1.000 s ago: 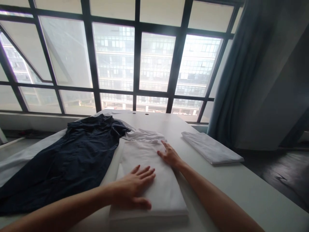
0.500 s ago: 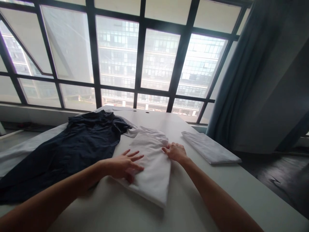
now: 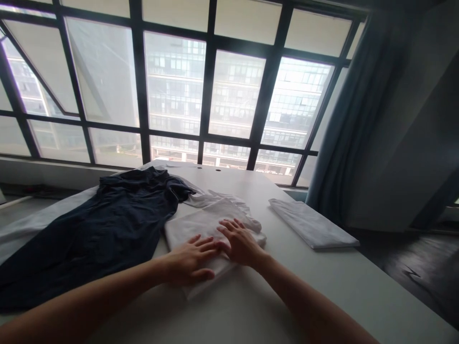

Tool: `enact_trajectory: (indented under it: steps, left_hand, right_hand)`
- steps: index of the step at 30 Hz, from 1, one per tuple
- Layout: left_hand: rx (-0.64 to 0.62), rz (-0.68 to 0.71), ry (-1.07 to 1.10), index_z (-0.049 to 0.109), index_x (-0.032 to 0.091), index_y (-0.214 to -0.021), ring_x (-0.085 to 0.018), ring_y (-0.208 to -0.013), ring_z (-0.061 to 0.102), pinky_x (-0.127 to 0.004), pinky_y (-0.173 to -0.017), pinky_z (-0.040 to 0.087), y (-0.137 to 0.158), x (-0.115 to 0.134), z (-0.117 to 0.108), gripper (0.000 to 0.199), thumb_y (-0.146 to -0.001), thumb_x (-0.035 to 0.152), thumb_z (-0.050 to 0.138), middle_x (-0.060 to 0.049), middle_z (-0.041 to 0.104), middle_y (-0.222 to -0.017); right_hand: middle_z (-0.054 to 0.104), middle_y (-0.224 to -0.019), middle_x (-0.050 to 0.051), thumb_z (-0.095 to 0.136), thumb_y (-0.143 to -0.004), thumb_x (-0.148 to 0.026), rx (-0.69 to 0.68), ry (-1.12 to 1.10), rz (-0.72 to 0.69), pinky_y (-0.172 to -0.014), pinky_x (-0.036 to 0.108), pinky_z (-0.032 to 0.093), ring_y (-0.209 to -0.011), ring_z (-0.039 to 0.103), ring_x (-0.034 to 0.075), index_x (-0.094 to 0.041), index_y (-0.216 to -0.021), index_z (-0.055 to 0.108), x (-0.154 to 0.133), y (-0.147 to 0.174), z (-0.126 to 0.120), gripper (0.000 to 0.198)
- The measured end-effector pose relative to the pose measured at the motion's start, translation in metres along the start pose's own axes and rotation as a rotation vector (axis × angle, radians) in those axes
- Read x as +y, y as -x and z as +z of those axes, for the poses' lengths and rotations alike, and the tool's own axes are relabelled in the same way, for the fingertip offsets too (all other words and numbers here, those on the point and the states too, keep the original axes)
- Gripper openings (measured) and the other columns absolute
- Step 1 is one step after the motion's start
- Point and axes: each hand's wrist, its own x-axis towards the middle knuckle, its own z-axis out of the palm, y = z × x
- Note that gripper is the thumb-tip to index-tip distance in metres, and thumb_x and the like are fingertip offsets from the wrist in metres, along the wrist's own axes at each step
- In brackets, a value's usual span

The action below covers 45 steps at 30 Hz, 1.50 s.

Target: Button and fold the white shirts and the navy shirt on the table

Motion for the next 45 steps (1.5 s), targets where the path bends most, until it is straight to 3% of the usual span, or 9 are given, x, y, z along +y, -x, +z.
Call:
enact_trajectory:
  steps: [8, 13, 17, 23, 30, 33, 38, 41, 45]
  left_hand:
    - [0.001, -0.138, -0.001, 0.041, 0.028, -0.152, -0.029, -0.148, 0.028, -0.047, -0.122, 0.016, 0.001, -0.031, 0.001, 0.067, -0.095, 0.065, 0.038, -0.007, 0.033, -0.159]
    - [0.052, -0.530, -0.086, 0.041, 0.024, -0.152, -0.031, -0.150, 0.021, -0.053, -0.120, 0.015, 0.011, -0.078, -0.006, 0.069, -0.096, 0.065, 0.031, -0.009, 0.027, -0.162]
    - [0.104, -0.534, -0.126, 0.050, 0.021, -0.146, -0.032, -0.147, 0.031, -0.048, -0.117, 0.025, 0.017, -0.090, -0.010, 0.068, -0.096, 0.063, 0.031, -0.011, 0.037, -0.158]
    - [0.209, -0.482, -0.066, 0.078, 0.024, -0.091, -0.021, -0.078, 0.067, -0.030, -0.080, 0.051, 0.013, -0.073, -0.033, 0.041, -0.086, 0.057, 0.054, -0.008, 0.074, -0.091]
    - [-0.563, -0.438, 0.466, 0.063, 0.020, -0.050, -0.015, -0.040, 0.053, -0.025, -0.045, 0.039, 0.024, -0.007, -0.051, 0.050, -0.084, 0.056, 0.060, -0.004, 0.062, -0.049]
    - [-0.619, -0.338, 0.671, 0.070, 0.019, -0.062, -0.017, -0.045, 0.059, -0.027, -0.046, 0.043, 0.019, 0.000, -0.049, 0.048, -0.084, 0.060, 0.059, -0.007, 0.070, -0.060]
    - [0.233, -0.333, 0.206, 0.072, 0.015, -0.112, -0.030, -0.108, 0.066, -0.038, -0.093, 0.051, -0.001, -0.047, -0.029, 0.052, -0.093, 0.056, 0.047, -0.015, 0.072, -0.116]
    - [0.177, -0.353, -0.013, 0.053, 0.015, -0.142, -0.031, -0.147, 0.031, -0.044, -0.119, 0.026, -0.005, -0.080, -0.011, 0.063, -0.095, 0.055, 0.043, -0.015, 0.040, -0.156]
    - [0.041, -0.453, -0.044, 0.031, 0.015, -0.156, -0.029, -0.152, 0.013, -0.046, -0.121, 0.017, -0.004, -0.095, 0.003, 0.072, -0.098, 0.058, 0.030, -0.012, 0.016, -0.164]
  right_hand:
    - [0.026, -0.162, 0.007, 0.029, -0.100, -0.058, -0.224, -0.028, 0.317, -0.122, 0.047, 0.009, -0.151, 0.019, 0.025, -0.018, -0.154, 0.035, 0.059, -0.011, 0.020, 0.068]
    - [0.025, -0.163, 0.011, 0.026, -0.100, -0.057, -0.208, 0.045, 0.532, -0.121, 0.049, 0.005, -0.151, 0.018, 0.024, -0.015, -0.155, 0.032, 0.087, -0.008, 0.021, 0.069]
    - [0.031, -0.160, 0.015, 0.028, -0.101, -0.053, -0.133, 0.087, 0.610, -0.120, 0.050, 0.004, -0.150, 0.020, 0.025, -0.010, -0.152, 0.038, 0.099, -0.001, 0.022, 0.068]
    - [0.045, -0.151, 0.017, 0.029, -0.102, -0.044, 0.107, 0.159, 0.650, -0.118, 0.049, 0.013, -0.142, 0.034, 0.028, -0.012, -0.139, 0.054, 0.095, 0.001, 0.010, 0.054]
    - [0.061, -0.133, 0.015, 0.029, -0.101, -0.051, 0.041, -0.028, 0.587, -0.099, 0.043, 0.040, -0.120, 0.055, 0.029, -0.019, -0.120, 0.066, 0.036, -0.002, 0.003, 0.053]
    - [0.047, -0.149, 0.018, 0.037, -0.098, -0.055, -0.055, -0.077, 0.548, -0.107, 0.044, 0.036, -0.137, 0.042, 0.032, -0.014, -0.136, 0.056, 0.025, -0.003, 0.015, 0.059]
    - [0.040, -0.155, 0.016, 0.039, -0.098, -0.046, -0.027, -0.143, 0.398, -0.116, 0.035, 0.027, -0.145, 0.033, 0.025, -0.010, -0.143, 0.050, 0.031, -0.008, 0.026, 0.058]
    - [0.043, -0.152, 0.018, 0.038, -0.098, -0.048, -0.008, -0.118, 0.525, -0.112, 0.039, 0.032, -0.140, 0.040, 0.028, -0.010, -0.146, 0.045, 0.032, -0.010, 0.023, 0.062]
    - [0.053, -0.139, 0.026, 0.040, -0.095, -0.057, -0.111, 0.027, 0.697, -0.102, 0.049, 0.039, -0.128, 0.048, 0.038, -0.006, -0.130, 0.061, 0.031, -0.006, 0.011, 0.065]
